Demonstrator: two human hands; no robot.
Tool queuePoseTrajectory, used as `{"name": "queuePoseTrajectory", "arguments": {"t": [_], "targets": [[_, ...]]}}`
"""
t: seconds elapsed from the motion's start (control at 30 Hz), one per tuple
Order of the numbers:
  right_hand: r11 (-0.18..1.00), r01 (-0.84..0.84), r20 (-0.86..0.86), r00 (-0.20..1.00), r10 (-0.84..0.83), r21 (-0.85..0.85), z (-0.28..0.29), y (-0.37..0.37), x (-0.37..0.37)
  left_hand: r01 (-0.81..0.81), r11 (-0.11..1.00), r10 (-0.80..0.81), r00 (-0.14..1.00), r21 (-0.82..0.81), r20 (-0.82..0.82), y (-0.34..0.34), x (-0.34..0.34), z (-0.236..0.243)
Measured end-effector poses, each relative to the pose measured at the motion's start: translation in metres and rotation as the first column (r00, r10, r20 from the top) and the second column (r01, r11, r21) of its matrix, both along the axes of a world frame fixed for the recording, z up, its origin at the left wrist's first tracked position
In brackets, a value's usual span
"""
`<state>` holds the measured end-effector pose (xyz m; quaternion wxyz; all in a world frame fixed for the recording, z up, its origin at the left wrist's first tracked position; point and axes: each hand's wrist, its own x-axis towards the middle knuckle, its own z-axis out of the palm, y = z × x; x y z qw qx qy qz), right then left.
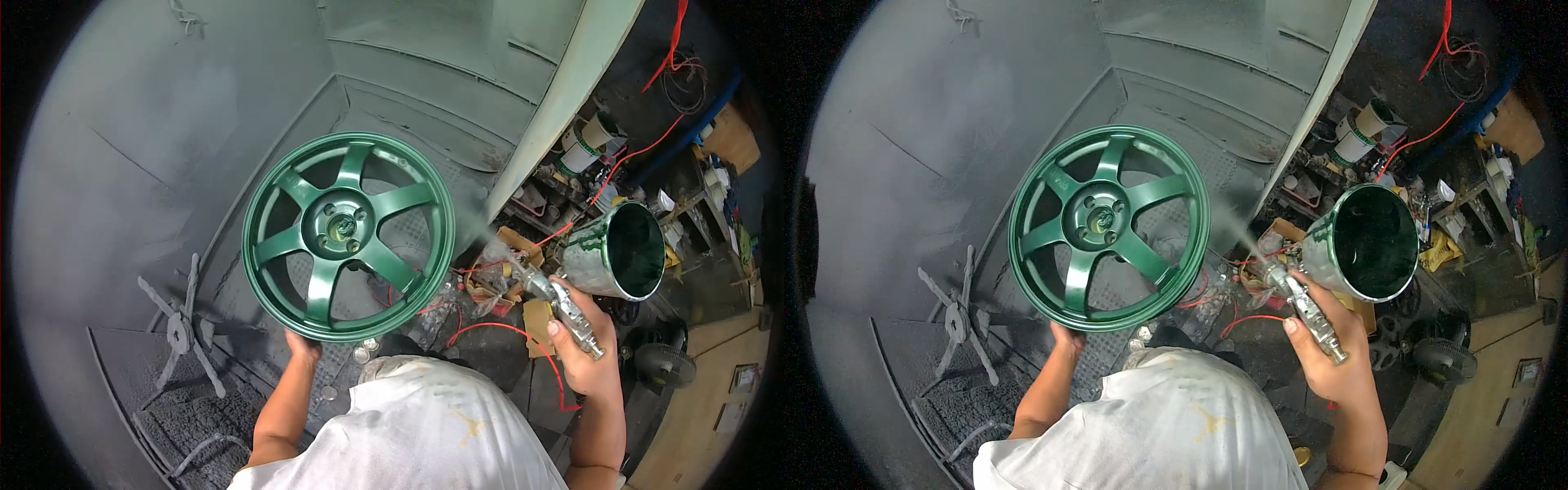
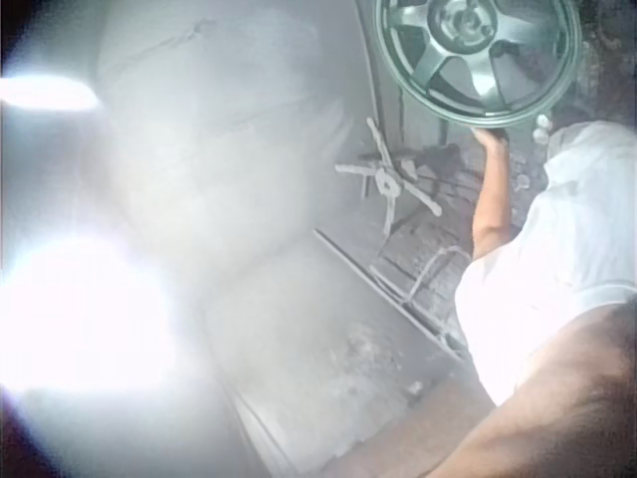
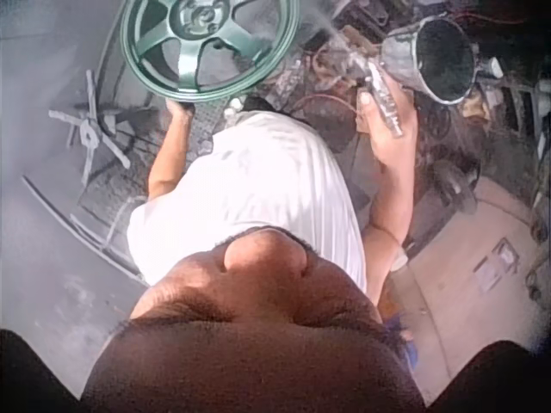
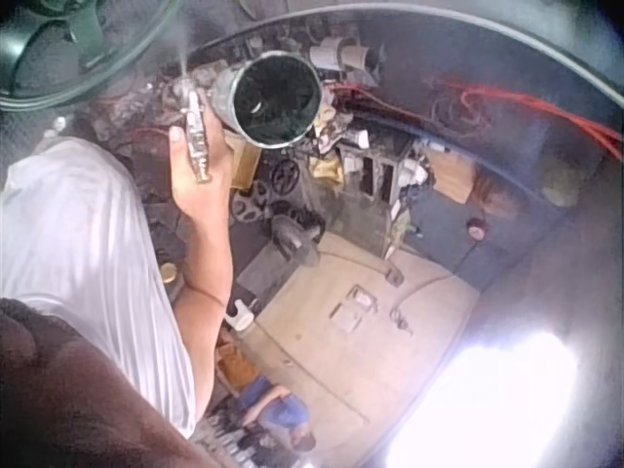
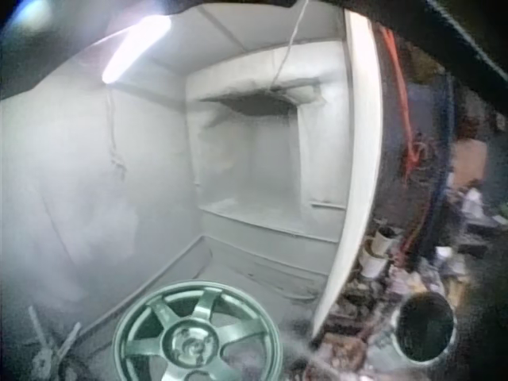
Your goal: The person spray paints a car wheel rim using a spray gun, carries it over to the floor, places another rim onto the stand to spray paint it, and mixes paint in a cup with a palette knife.
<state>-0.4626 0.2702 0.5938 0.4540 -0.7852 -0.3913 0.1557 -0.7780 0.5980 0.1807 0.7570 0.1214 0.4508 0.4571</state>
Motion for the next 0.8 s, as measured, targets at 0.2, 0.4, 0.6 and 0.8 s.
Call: {"name": "queuePoseTrajectory", "arguments": {"t": [0.2,0.4,0.6,0.8], "targets": [[0.989,-0.124,-0.175,0.979,0.108,-0.083,0.010,-0.007,-0.001,0.301,0.943,-0.270,0.941,-0.144,0.205,-0.084,0.020,-0.024],[0.958,-0.276,-0.566,0.778,0.273,0.084,0.017,-0.015,-0.007,0.075,0.992,-0.050,0.974,-0.106,0.222,-0.098,0.036,-0.008],[0.956,-0.289,-0.370,0.883,0.288,0.055,-0.013,-0.006,0.006,0.037,0.999,-0.037,0.997,-0.001,0.072,-0.065,0.027,-0.007],[0.831,-0.554,-0.461,0.753,0.469,-0.060,-0.001,-0.011,0.026,0.048,0.998,-0.048,0.999,-0.051,-0.011,-0.045,0.016,0.002]]}}
